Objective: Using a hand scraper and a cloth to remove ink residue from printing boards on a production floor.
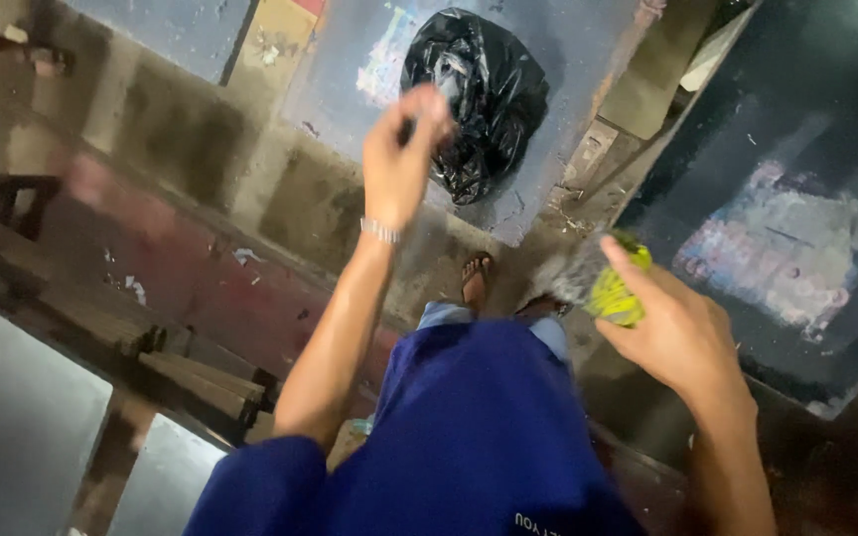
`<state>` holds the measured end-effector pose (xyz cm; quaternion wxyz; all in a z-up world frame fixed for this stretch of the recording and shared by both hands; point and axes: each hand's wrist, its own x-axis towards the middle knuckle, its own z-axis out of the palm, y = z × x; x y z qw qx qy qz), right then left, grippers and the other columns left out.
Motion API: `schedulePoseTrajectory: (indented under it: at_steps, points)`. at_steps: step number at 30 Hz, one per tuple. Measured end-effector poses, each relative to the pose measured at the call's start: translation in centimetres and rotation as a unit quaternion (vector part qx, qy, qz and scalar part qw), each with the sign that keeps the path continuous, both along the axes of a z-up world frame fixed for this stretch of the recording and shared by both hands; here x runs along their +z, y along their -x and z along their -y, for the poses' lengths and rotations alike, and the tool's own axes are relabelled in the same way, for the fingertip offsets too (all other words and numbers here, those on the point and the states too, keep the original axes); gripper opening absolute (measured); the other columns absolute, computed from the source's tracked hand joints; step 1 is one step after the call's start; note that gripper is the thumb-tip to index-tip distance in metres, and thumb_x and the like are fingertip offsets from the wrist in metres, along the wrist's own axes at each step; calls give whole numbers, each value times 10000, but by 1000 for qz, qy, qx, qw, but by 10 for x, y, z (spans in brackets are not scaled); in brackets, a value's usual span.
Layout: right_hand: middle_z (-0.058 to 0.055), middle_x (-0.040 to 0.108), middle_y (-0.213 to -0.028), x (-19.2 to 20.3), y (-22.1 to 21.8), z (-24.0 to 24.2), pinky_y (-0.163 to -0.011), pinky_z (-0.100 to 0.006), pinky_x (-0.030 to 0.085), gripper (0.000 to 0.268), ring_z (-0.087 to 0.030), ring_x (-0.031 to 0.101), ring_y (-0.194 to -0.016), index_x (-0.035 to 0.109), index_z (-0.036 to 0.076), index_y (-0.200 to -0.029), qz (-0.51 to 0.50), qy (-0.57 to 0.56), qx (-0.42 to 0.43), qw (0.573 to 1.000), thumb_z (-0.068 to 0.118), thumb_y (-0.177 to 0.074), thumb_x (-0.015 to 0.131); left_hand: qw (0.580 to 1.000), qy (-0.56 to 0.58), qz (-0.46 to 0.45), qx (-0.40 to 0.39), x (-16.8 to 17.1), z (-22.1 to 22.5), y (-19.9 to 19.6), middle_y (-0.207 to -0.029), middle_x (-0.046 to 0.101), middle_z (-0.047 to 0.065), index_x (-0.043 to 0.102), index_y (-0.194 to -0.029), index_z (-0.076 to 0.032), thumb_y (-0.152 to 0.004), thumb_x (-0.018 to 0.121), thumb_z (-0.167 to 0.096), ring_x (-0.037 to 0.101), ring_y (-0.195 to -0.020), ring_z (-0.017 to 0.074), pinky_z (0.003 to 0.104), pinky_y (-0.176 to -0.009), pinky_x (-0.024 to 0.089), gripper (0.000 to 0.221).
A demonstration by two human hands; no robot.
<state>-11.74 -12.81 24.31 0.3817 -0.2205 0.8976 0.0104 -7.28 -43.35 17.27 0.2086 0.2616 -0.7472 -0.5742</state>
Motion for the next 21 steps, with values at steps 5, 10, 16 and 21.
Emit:
schedulePoseTrajectory:
  at_steps: [5, 10, 16, 21]
  points:
    - [-110, 688, -1292, -14, -23, -42, -839, -458, 498, 933, -357, 667, -1085, 354, 320, -1646, -35, 79, -220, 972, 351, -802, 749, 979, 72, 130, -141, -39, 24, 54, -1634, 240, 214, 436, -1526, -100, -970, 488, -606, 170, -1530, 385, 580, -1206, 237, 753]
    - [-44, 576, -1471, -50, -53, -109, -1072, -400, 397, 1011, -304, 534, -1332, 307, 281, -1647, -20, 41, -455, 889, 405, -736, 728, 915, 373, 57, -144, -39, -15, 56, -1507, 405, 358, 607, -1423, -109, -1002, 703, -429, 314, -1451, 493, 576, -1213, 242, 537]
    - [-260, 620, -1336, -41, -73, -127, -1036, -533, 493, 895, -429, 662, -1136, 321, 290, -1632, -12, 96, -522, 848, 357, -823, 698, 977, 100, 12, -189, -37, -163, 11, -1130, 718, 264, 735, -1182, 4, -969, 677, -148, 657, -1150, 440, 508, -1016, 509, 268]
    - [-235, 638, -1329, -60, -49, -107, -1075, -513, 485, 715, -422, 605, -1258, 436, 372, -1566, -3, -3, -486, 874, 450, -880, 622, 737, -488, 392, -256, -113, -298, -21, -1080, 678, 370, 660, -1270, 7, -884, 768, -481, 722, -963, 442, 488, -757, 647, 632]
